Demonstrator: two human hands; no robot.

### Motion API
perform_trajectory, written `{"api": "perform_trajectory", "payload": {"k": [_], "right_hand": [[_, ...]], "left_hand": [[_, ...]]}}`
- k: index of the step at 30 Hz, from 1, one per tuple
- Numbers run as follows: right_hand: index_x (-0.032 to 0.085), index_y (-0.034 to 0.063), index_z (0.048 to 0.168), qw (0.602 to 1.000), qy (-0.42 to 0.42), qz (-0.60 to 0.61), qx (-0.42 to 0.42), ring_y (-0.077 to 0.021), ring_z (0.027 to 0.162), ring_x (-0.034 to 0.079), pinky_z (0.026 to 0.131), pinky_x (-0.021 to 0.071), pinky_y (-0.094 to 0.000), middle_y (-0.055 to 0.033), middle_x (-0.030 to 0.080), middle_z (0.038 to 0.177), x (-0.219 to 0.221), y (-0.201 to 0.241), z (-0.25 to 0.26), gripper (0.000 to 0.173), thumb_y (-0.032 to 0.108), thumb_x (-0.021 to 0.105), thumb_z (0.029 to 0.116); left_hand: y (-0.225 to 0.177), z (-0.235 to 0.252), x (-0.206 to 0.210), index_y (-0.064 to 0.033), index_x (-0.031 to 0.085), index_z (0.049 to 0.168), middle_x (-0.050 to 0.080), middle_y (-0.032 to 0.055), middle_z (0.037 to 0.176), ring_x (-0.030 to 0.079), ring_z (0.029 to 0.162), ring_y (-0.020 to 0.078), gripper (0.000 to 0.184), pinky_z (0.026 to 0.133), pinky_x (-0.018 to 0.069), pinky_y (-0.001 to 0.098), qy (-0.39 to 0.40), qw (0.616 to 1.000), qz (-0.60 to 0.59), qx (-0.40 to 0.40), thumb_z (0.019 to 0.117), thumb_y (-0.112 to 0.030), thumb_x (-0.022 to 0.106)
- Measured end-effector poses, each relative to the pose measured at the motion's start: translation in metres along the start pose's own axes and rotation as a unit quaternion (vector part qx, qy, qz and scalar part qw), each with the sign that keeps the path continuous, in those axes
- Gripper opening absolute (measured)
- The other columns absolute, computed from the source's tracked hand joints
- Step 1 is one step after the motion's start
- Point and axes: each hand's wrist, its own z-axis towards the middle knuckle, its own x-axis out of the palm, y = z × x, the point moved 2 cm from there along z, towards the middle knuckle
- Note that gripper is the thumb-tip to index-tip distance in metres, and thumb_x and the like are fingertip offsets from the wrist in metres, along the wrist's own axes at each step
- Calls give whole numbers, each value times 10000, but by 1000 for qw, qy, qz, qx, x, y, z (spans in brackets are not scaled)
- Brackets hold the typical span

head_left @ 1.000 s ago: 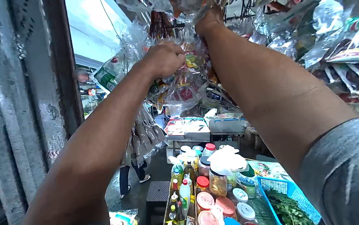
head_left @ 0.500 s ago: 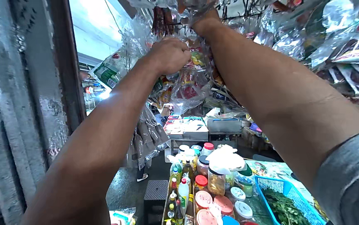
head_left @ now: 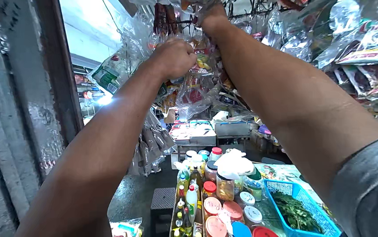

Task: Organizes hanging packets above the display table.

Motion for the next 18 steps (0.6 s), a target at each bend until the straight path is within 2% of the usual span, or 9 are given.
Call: {"api": "perform_trajectory", "payload": {"k": [5, 7, 10, 14, 18], "right_hand": [[630, 25, 1300, 997, 27, -66, 37, -312, 1278, 572, 1047, 466, -552, -197, 611, 1344, -15, 12, -10, 446, 244, 675, 914], [639, 47, 1305, 995, 18, -93, 44, -304, 1287, 571, 1048, 464, -543, -186, 615, 1350, -20, 17, -12, 440, 240, 668, 910], [656, 43, 1305, 987, 11, -153, 51, -340, 1341, 532, 1090, 417, -575, -202, 605, 1378, -28, 27, -14, 433, 228, 654, 913], [631, -29, 1307, 960, 73, -265, 53, -397, 1380, 480, 1102, 368, -625, -261, 556, 1417, -37, 39, -25, 404, 200, 558, 982], [663, -35, 1242, 941, 79, -326, 46, -432, 1369, 484, 1074, 359, -677, -279, 567, 1393, -39, 46, -33, 400, 254, 519, 1006]], "left_hand": [[0, -1, -5, -208, 665, 1366, 531, 36, 1533, 388, 1493, 253, 476, 1171, 312, 599, 3, 1000, -12, -4, 1054, -379, 349], [-1, -2, -6, -212, 665, 1368, 529, 34, 1536, 388, 1494, 250, 475, 1175, 313, 598, 1, 1000, -16, -7, 1054, -376, 348], [-1, -3, -7, -214, 670, 1363, 537, 31, 1529, 403, 1485, 246, 477, 1172, 325, 591, -5, 1000, -19, -6, 1053, -377, 346], [-2, -3, -8, -203, 664, 1371, 522, 39, 1545, 389, 1494, 259, 495, 1171, 317, 598, 5, 1000, -17, -5, 1057, -380, 324], [-1, -3, -8, -204, 658, 1378, 514, 33, 1553, 377, 1503, 251, 492, 1186, 314, 582, 6, 1000, -14, -4, 1059, -389, 332]]}}
